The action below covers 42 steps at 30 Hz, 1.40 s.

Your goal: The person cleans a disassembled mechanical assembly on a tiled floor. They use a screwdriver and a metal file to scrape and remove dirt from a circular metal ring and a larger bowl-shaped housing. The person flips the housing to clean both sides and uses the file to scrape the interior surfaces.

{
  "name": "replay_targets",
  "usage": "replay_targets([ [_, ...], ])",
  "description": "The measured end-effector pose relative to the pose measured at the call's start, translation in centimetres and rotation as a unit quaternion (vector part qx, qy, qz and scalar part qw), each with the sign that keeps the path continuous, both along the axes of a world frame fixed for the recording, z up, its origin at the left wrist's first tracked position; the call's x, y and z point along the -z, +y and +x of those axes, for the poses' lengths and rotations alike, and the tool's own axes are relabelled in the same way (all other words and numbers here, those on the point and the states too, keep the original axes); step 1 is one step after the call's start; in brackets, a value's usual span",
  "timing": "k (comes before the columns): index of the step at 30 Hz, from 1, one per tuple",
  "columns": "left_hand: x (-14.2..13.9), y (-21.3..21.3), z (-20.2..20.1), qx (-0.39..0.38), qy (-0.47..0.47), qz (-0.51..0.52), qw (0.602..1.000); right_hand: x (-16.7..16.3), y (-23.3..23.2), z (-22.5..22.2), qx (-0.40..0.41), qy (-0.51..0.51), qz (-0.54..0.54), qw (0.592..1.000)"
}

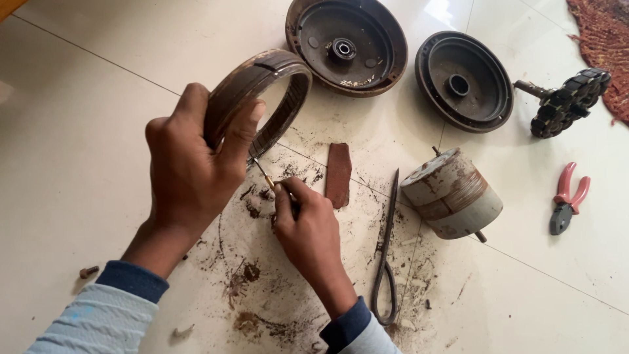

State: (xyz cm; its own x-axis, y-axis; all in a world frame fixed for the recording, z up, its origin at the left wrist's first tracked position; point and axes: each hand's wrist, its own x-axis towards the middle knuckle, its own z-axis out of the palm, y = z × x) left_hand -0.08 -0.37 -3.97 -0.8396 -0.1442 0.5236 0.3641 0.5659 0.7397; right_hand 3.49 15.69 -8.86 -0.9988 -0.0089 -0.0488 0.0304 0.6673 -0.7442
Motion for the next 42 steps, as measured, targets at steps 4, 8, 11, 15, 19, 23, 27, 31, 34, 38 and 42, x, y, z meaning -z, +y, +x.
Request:
replay_targets([
  [4,0.1,-0.2,-0.2,-0.001,-0.026,-0.010,1.000,-0.4,-0.1,0.1,0.015,-0.015,0.005,1.000],
  [8,0.1,-0.4,-0.3,0.028,-0.045,0.007,0.999,-0.7,-0.8,0.4,0.029,0.040,0.028,0.998],
  [11,0.1,-0.3,0.0,0.034,-0.035,0.017,0.999,-0.9,-1.4,0.6,0.047,0.055,0.033,0.997],
  [15,0.0,0.1,0.3,0.012,-0.004,0.004,1.000,-1.1,-1.7,0.8,0.042,0.124,0.093,0.987],
  [19,-0.1,0.5,0.3,-0.004,-0.015,0.010,1.000,-0.9,-1.5,1.1,0.007,0.072,0.057,0.996],
  [23,-0.1,0.5,0.4,-0.005,-0.015,0.006,1.000,-0.5,-1.4,1.1,0.026,0.094,0.072,0.993],
  [27,0.0,0.6,0.4,-0.005,-0.005,0.012,1.000,-0.4,-1.4,1.0,-0.002,0.174,0.082,0.981],
  [31,0.2,0.6,0.1,-0.007,-0.013,0.006,1.000,-0.4,-1.6,1.1,0.033,0.114,0.083,0.989],
  [34,0.6,0.6,0.0,-0.003,-0.029,0.013,1.000,-0.3,-1.6,1.1,0.024,0.046,0.095,0.994],
  [38,1.3,1.1,-0.1,0.024,-0.001,0.004,1.000,0.4,-1.3,1.2,0.012,0.055,0.078,0.995],
  [42,1.4,2.8,0.3,0.106,0.070,-0.061,0.990,1.2,-1.0,1.4,-0.006,0.104,0.091,0.990],
])
